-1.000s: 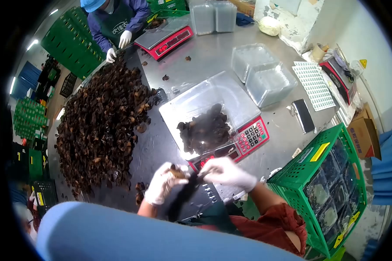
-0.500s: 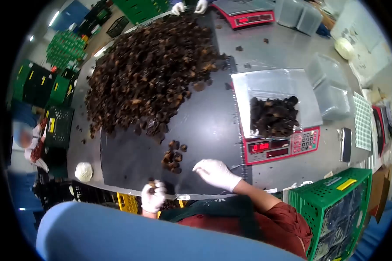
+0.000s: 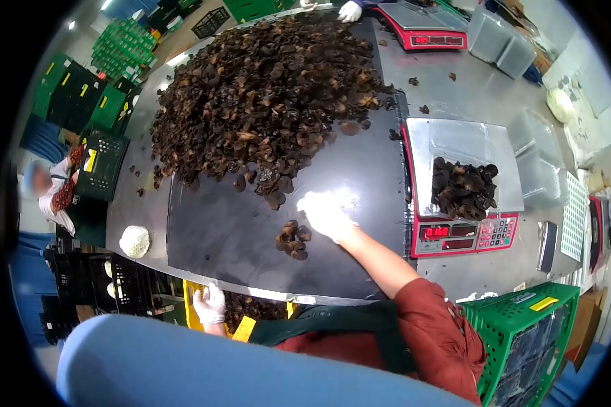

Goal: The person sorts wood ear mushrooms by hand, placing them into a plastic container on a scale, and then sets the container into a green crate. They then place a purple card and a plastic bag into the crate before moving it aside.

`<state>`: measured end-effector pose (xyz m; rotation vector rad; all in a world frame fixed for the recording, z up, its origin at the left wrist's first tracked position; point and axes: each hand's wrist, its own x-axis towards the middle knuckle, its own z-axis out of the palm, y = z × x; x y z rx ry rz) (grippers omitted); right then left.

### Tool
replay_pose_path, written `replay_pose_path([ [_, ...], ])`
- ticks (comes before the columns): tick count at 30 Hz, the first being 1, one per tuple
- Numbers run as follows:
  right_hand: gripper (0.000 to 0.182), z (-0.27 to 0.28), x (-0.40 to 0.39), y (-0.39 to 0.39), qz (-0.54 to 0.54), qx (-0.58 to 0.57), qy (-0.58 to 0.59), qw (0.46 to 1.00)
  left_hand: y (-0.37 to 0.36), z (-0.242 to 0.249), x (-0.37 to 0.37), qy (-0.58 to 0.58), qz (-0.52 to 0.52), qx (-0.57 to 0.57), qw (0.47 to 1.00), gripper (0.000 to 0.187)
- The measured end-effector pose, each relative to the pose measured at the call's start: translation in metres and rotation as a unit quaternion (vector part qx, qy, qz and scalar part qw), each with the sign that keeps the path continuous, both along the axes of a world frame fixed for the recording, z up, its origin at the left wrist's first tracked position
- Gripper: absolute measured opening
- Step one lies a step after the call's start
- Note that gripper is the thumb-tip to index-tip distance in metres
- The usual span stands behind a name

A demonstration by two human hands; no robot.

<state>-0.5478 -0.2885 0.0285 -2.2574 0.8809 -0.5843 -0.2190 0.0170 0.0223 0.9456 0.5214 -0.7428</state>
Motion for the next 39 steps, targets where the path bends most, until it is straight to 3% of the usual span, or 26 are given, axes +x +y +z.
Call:
replay_pose_path([
  [3, 0.015, 0.024, -0.015, 0.015, -0.025, -0.047, -0.006, 0.999, -0.034, 0.025, -0.034, -0.108, -0.097, 0.057, 0.988, 0.04],
  [5, 0.021, 0.037, -0.015, 0.036, 0.016, -0.047, 0.022, 0.999, -0.053, 0.032, -0.057, -0.186, -0.174, 0.095, 0.962, 0.042],
  [7, 0.021, 0.036, -0.007, 0.056, 0.026, -0.016, 0.131, 0.991, -0.07, 0.029, -0.077, -0.235, -0.251, 0.072, 0.936, 0.042],
  [10, 0.029, -0.012, 0.003, 0.064, 0.036, -0.067, 0.128, 0.989, -0.1, 0.037, -0.11, -0.262, -0.321, 0.07, 0.908, 0.042],
  [13, 0.027, 0.001, -0.017, 0.068, -0.024, 0.105, 0.052, 0.993, -0.119, 0.038, -0.134, -0.267, -0.367, 0.032, 0.89, 0.044],
  [15, 0.029, 0.033, -0.049, 0.073, -0.047, 0.143, -0.021, 0.988, -0.126, 0.035, -0.143, -0.302, -0.394, 0.023, 0.868, 0.045],
  [19, 0.025, 0.117, -0.136, 0.061, -0.147, 0.028, -0.075, 0.986, -0.138, 0.018, -0.155, -0.302, -0.413, -0.053, 0.857, 0.043],
  [20, 0.026, 0.129, -0.16, 0.056, -0.193, -0.047, -0.052, 0.979, -0.143, 0.025, -0.164, -0.304, -0.429, -0.057, 0.849, 0.044],
  [21, 0.028, 0.137, -0.183, 0.051, -0.236, -0.122, -0.03, 0.964, -0.149, 0.038, -0.177, -0.306, -0.444, -0.062, 0.84, 0.045],
  [23, 0.032, 0.142, -0.226, 0.04, -0.313, -0.131, 0.011, 0.94, -0.16, 0.039, -0.19, -0.332, -0.472, -0.078, 0.813, 0.046],
  [25, 0.036, 0.132, -0.254, 0.027, -0.304, -0.236, 0.052, 0.922, -0.17, 0.036, -0.206, -0.345, -0.498, -0.107, 0.788, 0.046],
  [27, 0.052, 0.135, -0.26, 0.025, -0.315, -0.205, 0.13, 0.917, -0.18, 0.055, -0.234, -0.315, -0.517, -0.135, 0.785, 0.048],
  [31, 0.062, 0.146, -0.274, 0.029, -0.344, -0.195, 0.059, 0.916, -0.202, 0.057, -0.273, -0.388, -0.578, -0.151, 0.702, 0.052],
  [33, 0.048, 0.15, -0.291, 0.026, -0.382, -0.228, -0.001, 0.896, -0.21, 0.057, -0.292, -0.363, -0.599, -0.168, 0.694, 0.055],
  [37, 0.032, 0.131, -0.337, 0.004, -0.479, -0.117, -0.104, 0.864, -0.23, 0.073, -0.324, -0.299, -0.675, -0.168, 0.653, 0.056],
  [39, 0.03, 0.122, -0.35, -0.012, -0.485, -0.089, -0.117, 0.862, -0.24, 0.069, -0.342, -0.429, -0.664, -0.167, 0.589, 0.068],
])
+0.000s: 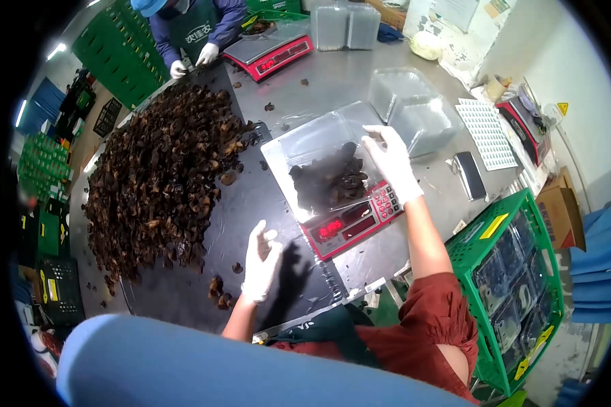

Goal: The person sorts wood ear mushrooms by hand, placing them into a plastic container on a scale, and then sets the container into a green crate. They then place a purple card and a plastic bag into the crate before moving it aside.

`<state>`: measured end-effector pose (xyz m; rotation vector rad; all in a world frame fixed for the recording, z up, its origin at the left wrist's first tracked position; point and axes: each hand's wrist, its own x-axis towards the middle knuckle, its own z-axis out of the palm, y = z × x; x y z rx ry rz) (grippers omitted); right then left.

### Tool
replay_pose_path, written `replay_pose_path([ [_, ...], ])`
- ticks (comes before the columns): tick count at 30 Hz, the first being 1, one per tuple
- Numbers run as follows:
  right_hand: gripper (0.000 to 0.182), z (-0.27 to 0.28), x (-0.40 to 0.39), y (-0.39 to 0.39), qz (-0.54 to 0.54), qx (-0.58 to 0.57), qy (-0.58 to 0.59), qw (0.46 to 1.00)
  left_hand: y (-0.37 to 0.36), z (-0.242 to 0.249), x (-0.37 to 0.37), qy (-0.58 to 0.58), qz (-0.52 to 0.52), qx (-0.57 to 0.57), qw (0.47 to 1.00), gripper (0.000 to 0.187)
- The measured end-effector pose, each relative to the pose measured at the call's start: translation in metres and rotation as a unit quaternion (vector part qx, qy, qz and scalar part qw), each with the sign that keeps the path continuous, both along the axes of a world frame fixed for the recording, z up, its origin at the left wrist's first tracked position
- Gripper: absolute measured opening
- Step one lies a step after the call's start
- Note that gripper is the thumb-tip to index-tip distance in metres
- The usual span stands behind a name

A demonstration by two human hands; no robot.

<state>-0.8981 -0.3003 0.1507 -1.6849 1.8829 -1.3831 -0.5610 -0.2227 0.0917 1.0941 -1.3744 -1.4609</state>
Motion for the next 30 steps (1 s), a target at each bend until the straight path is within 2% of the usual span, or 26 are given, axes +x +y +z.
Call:
replay_pose_path([
  [2, 0.03, -0.001, -0.004, -0.015, 0.008, 0.02, -0.023, 0.999, -0.011, 0.023, -0.02, -0.172, 0.013, -0.115, 0.978, 0.082],
  [5, 0.042, -0.009, -0.003, -0.034, 0.024, 0.071, -0.079, 0.994, -0.037, 0.02, -0.042, -0.219, 0.0, -0.26, 0.94, 0.097],
  [8, 0.055, -0.021, 0.003, -0.054, 0.038, 0.132, -0.099, 0.985, -0.059, 0.035, -0.069, -0.29, -0.029, -0.35, 0.89, 0.108],
  [9, 0.058, -0.024, 0.005, -0.058, 0.052, 0.171, -0.155, 0.972, -0.063, 0.039, -0.076, -0.26, -0.033, -0.302, 0.917, 0.107],
  [10, 0.057, -0.043, 0.0, -0.07, 0.072, 0.155, -0.143, 0.975, -0.069, 0.034, -0.08, -0.237, -0.034, -0.277, 0.931, 0.106],
  [12, 0.055, -0.053, -0.002, -0.075, 0.107, 0.09, -0.217, 0.966, -0.086, 0.009, -0.084, -0.192, -0.035, -0.225, 0.955, 0.104],
  [15, 0.045, -0.019, 0.001, -0.047, 0.129, 0.049, -0.373, 0.918, -0.094, -0.008, -0.075, -0.157, -0.007, -0.161, 0.974, 0.097],
  [16, 0.041, -0.012, -0.002, -0.036, 0.143, 0.057, -0.355, 0.922, -0.095, -0.012, -0.072, -0.123, -0.012, -0.176, 0.977, 0.094],
  [19, 0.029, -0.008, -0.02, 0.0, 0.189, 0.088, -0.272, 0.939, -0.088, -0.002, -0.071, -0.028, -0.007, -0.083, 0.996, 0.073],
  [21, 0.023, -0.015, -0.021, 0.026, 0.219, 0.118, -0.173, 0.953, -0.089, -0.01, -0.061, -0.036, -0.017, -0.009, 0.999, 0.059],
  [22, 0.027, -0.014, -0.013, 0.04, 0.18, 0.032, -0.04, 0.982, -0.088, -0.013, -0.057, -0.04, -0.023, 0.029, 0.999, 0.052],
  [23, 0.03, -0.018, -0.009, 0.05, 0.151, 0.041, -0.05, 0.986, -0.082, -0.005, -0.056, -0.005, -0.022, 0.048, 0.999, 0.036],
  [24, 0.034, -0.02, -0.007, 0.058, 0.122, 0.051, -0.06, 0.989, -0.079, -0.005, -0.051, 0.06, -0.02, 0.1, 0.993, 0.035],
  [26, 0.036, -0.033, -0.005, 0.067, 0.092, 0.111, -0.204, 0.968, -0.076, 0.001, -0.044, 0.186, -0.018, 0.202, 0.961, 0.032],
  [27, 0.036, -0.037, -0.005, 0.071, 0.076, 0.14, -0.274, 0.948, -0.071, 0.005, -0.044, 0.19, -0.008, 0.249, 0.95, 0.03],
  [30, 0.03, -0.031, -0.006, 0.08, 0.092, 0.266, -0.392, 0.876, -0.06, 0.009, -0.047, 0.053, -0.049, 0.155, 0.985, 0.03],
])
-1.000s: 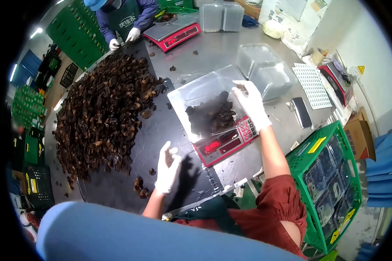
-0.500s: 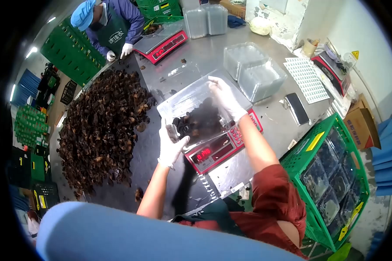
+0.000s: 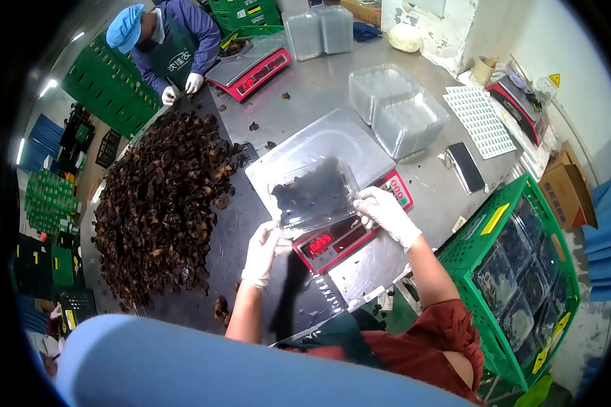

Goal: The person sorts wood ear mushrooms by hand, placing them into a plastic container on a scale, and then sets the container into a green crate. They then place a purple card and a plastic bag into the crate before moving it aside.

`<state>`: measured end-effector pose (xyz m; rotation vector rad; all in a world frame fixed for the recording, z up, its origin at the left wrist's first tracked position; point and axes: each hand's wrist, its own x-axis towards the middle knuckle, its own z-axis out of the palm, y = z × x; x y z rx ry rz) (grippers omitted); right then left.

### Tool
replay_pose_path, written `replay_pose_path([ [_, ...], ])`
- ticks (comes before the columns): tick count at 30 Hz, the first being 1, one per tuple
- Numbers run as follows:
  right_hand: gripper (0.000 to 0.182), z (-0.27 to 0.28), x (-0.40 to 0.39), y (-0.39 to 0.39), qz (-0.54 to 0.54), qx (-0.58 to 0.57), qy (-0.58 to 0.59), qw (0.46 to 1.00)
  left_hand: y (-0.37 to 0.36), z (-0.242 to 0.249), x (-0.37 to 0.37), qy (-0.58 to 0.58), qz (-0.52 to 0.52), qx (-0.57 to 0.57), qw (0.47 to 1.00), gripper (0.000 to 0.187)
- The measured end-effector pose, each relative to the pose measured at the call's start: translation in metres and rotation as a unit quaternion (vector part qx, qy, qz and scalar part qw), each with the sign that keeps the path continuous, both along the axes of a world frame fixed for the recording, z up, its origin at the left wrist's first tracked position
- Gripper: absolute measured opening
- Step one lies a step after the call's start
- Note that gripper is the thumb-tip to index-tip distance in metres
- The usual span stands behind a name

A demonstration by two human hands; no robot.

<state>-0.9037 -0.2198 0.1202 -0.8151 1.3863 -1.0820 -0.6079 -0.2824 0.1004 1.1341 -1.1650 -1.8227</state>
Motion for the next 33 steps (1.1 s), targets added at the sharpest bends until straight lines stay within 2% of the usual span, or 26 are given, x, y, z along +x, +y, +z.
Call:
replay_pose_path([
  [1, 0.022, -0.004, 0.003, 0.001, -0.023, -0.012, -0.046, 0.999, 0.001, -0.001, -0.001, -0.009, -0.034, -0.033, 0.999, 0.027],
  [5, 0.019, -0.011, 0.01, 0.007, -0.034, -0.036, -0.071, 0.996, 0.005, -0.006, 0.003, 0.067, -0.029, 0.024, 0.997, 0.022],
  [8, 0.015, -0.021, 0.02, 0.022, -0.008, -0.08, -0.047, 0.996, 0.015, -0.019, 0.013, 0.059, -0.048, -0.073, 0.994, 0.018],
  [12, 0.016, -0.03, 0.04, 0.048, 0.005, -0.113, -0.05, 0.992, 0.038, -0.006, 0.027, -0.018, -0.05, -0.092, 0.994, 0.016],
  [14, 0.018, -0.032, 0.049, 0.059, 0.001, -0.151, -0.026, 0.988, 0.043, -0.007, 0.041, 0.037, -0.083, -0.066, 0.994, 0.031],
  [15, 0.013, -0.037, 0.051, 0.065, -0.005, -0.164, -0.028, 0.986, 0.048, -0.006, 0.05, 0.047, -0.108, -0.061, 0.991, 0.038],
  [16, 0.012, -0.034, 0.053, 0.071, 0.005, -0.191, 0.091, 0.977, 0.054, 0.006, 0.055, 0.057, -0.132, -0.055, 0.988, 0.044],
  [18, 0.012, -0.024, 0.055, 0.076, 0.028, -0.236, 0.32, 0.917, 0.06, 0.024, 0.049, -0.13, -0.164, -0.233, 0.95, 0.071],
  [19, 0.012, -0.031, 0.055, 0.076, 0.016, -0.349, 0.345, 0.871, 0.058, -0.012, 0.057, -0.16, -0.158, -0.283, 0.932, 0.066],
  [20, 0.014, -0.018, 0.054, 0.075, 0.036, -0.413, 0.405, 0.815, 0.06, -0.005, 0.055, -0.198, -0.155, -0.411, 0.876, 0.059],
  [21, 0.01, -0.019, 0.053, 0.077, 0.03, -0.431, 0.423, 0.797, 0.061, 0.003, 0.053, -0.238, -0.128, -0.531, 0.803, 0.052],
  [22, 0.007, -0.019, 0.052, 0.081, 0.023, -0.449, 0.442, 0.776, 0.065, -0.001, 0.051, -0.213, -0.109, -0.528, 0.815, 0.048],
  [23, 0.006, -0.019, 0.053, 0.087, 0.002, -0.414, 0.404, 0.816, 0.072, -0.004, 0.048, -0.141, -0.083, -0.362, 0.918, 0.047],
  [24, 0.006, -0.018, 0.057, 0.094, -0.021, -0.377, 0.366, 0.851, 0.077, -0.006, 0.043, -0.064, -0.059, -0.179, 0.98, 0.045],
  [25, 0.005, -0.015, 0.059, 0.103, -0.049, -0.339, 0.33, 0.88, 0.072, -0.006, 0.042, -0.098, -0.102, -0.336, 0.931, 0.047],
  [26, 0.014, -0.011, 0.056, 0.115, -0.03, -0.215, 0.178, 0.96, 0.063, -0.005, 0.039, -0.117, -0.141, -0.487, 0.854, 0.049],
  [27, 0.031, -0.007, 0.047, 0.122, 0.031, -0.255, 0.156, 0.954, 0.067, 0.001, 0.039, -0.096, -0.2, -0.357, 0.907, 0.059],
  [28, 0.049, 0.0, 0.037, 0.13, 0.088, -0.29, 0.14, 0.943, 0.069, -0.009, 0.038, -0.025, -0.233, -0.282, 0.93, 0.067],
  [29, 0.062, 0.023, 0.042, 0.14, 0.079, -0.262, 0.063, 0.96, 0.071, -0.009, 0.034, -0.117, -0.315, -0.237, 0.911, 0.052],
  [30, 0.076, 0.045, 0.051, 0.15, 0.063, -0.237, -0.018, 0.969, 0.073, -0.008, 0.029, -0.21, -0.404, -0.203, 0.867, 0.04],
  [31, 0.08, 0.053, 0.052, 0.162, 0.027, -0.206, 0.036, 0.978, 0.08, 0.001, 0.016, -0.168, -0.416, -0.226, 0.864, 0.032],
  [32, 0.085, 0.059, 0.053, 0.174, -0.006, -0.174, 0.084, 0.981, 0.091, 0.007, 0.004, -0.142, -0.417, -0.086, 0.894, 0.034],
  [33, 0.078, 0.063, 0.054, 0.184, -0.096, -0.128, -0.005, 0.987, 0.103, 0.004, -0.009, -0.055, -0.418, -0.051, 0.905, 0.036],
])
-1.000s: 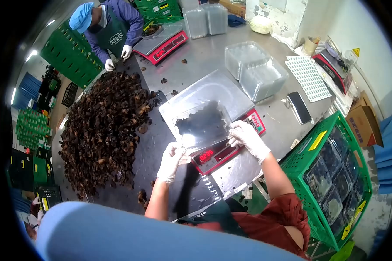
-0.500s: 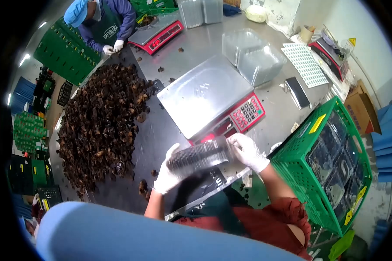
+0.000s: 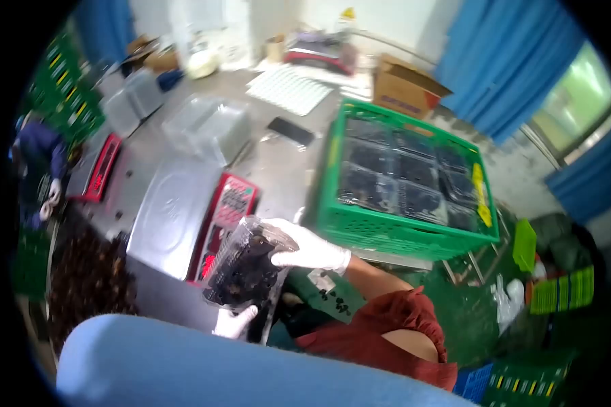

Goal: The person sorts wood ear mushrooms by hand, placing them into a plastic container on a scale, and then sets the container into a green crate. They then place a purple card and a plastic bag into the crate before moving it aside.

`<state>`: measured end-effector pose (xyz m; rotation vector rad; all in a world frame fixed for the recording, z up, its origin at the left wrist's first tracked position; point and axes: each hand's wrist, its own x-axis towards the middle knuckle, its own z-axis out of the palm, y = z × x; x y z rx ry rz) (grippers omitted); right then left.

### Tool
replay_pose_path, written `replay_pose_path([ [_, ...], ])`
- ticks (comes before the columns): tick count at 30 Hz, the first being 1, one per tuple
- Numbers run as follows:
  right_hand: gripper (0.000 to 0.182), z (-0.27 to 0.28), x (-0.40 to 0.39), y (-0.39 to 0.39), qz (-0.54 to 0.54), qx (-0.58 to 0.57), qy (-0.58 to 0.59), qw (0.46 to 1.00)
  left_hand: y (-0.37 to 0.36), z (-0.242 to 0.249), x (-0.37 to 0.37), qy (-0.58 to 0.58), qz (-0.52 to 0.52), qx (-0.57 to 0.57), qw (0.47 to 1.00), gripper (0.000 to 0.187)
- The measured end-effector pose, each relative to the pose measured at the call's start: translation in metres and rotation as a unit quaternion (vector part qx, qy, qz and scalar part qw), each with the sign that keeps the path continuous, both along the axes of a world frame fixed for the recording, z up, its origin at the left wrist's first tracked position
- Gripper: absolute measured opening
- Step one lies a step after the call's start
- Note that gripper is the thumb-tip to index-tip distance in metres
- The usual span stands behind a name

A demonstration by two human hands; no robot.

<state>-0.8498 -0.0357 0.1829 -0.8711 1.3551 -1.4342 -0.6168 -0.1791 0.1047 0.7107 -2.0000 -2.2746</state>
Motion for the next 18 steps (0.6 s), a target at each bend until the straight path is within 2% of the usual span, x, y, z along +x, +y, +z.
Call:
replay_pose_path([
  [1, 0.067, -0.009, -0.004, 0.015, -0.102, -0.006, 0.001, 0.995, 0.01, -0.002, -0.007, 0.059, 0.006, 0.07, 0.996, 0.037],
  [2, 0.058, -0.008, -0.015, 0.03, -0.151, 0.01, 0.008, 0.988, 0.01, -0.007, -0.007, 0.053, -0.088, -0.054, 0.993, 0.046],
  [3, 0.051, -0.005, -0.028, 0.05, -0.197, 0.025, 0.013, 0.98, 0.014, -0.012, -0.021, 0.162, -0.144, 0.084, 0.973, 0.055],
  [4, 0.04, -0.005, -0.042, 0.071, -0.265, 0.001, 0.124, 0.956, 0.016, -0.003, -0.027, 0.151, -0.158, 0.082, 0.972, 0.06],
  [5, 0.034, 0.015, -0.048, 0.087, -0.347, 0.017, 0.125, 0.929, 0.019, 0.006, -0.033, 0.139, -0.168, 0.081, 0.972, 0.064],
  [6, 0.032, 0.0, -0.067, 0.115, -0.443, -0.019, 0.08, 0.893, 0.023, -0.005, -0.03, 0.118, -0.103, 0.049, 0.986, 0.063],
  [7, 0.032, 0.016, -0.072, 0.139, -0.516, 0.017, 0.157, 0.842, 0.021, -0.028, -0.029, 0.141, -0.064, 0.082, 0.985, 0.059],
  [8, 0.031, 0.01, -0.086, 0.165, -0.617, 0.009, 0.143, 0.774, 0.015, -0.025, -0.028, 0.083, -0.047, 0.05, 0.994, 0.055],
  [9, 0.032, 0.007, -0.102, 0.2, -0.665, -0.001, 0.123, 0.736, 0.009, -0.022, -0.027, 0.026, -0.028, 0.018, 0.999, 0.051],
  [10, 0.034, 0.01, -0.114, 0.23, -0.723, 0.034, 0.149, 0.674, -0.003, -0.056, -0.018, 0.072, -0.014, 0.029, 0.997, 0.048],
  [11, 0.039, -0.013, -0.14, 0.286, -0.739, 0.047, 0.219, 0.636, -0.012, -0.09, -0.009, 0.118, 0.003, 0.04, 0.992, 0.045],
  [12, 0.042, -0.018, -0.152, 0.321, -0.748, 0.061, 0.334, 0.57, -0.018, -0.081, -0.001, 0.02, 0.021, 0.104, 0.994, 0.039],
  [13, 0.043, -0.019, -0.16, 0.359, -0.749, 0.107, 0.318, 0.571, -0.015, -0.075, 0.0, 0.0, 0.075, 0.158, 0.985, 0.032],
  [14, 0.041, -0.009, -0.156, 0.372, -0.751, 0.125, 0.352, 0.544, -0.019, -0.086, 0.004, -0.002, 0.084, 0.164, 0.983, 0.031],
  [15, 0.041, -0.012, -0.163, 0.397, -0.769, 0.143, 0.266, 0.563, -0.023, -0.097, 0.006, -0.004, 0.093, 0.169, 0.981, 0.029],
  [17, 0.046, -0.008, -0.164, 0.422, -0.743, 0.222, 0.183, 0.605, -0.019, -0.088, -0.001, -0.038, 0.104, 0.17, 0.979, 0.028],
  [18, 0.048, -0.026, -0.173, 0.436, -0.732, 0.229, 0.184, 0.615, -0.016, -0.083, -0.005, -0.057, 0.107, 0.17, 0.978, 0.027],
])
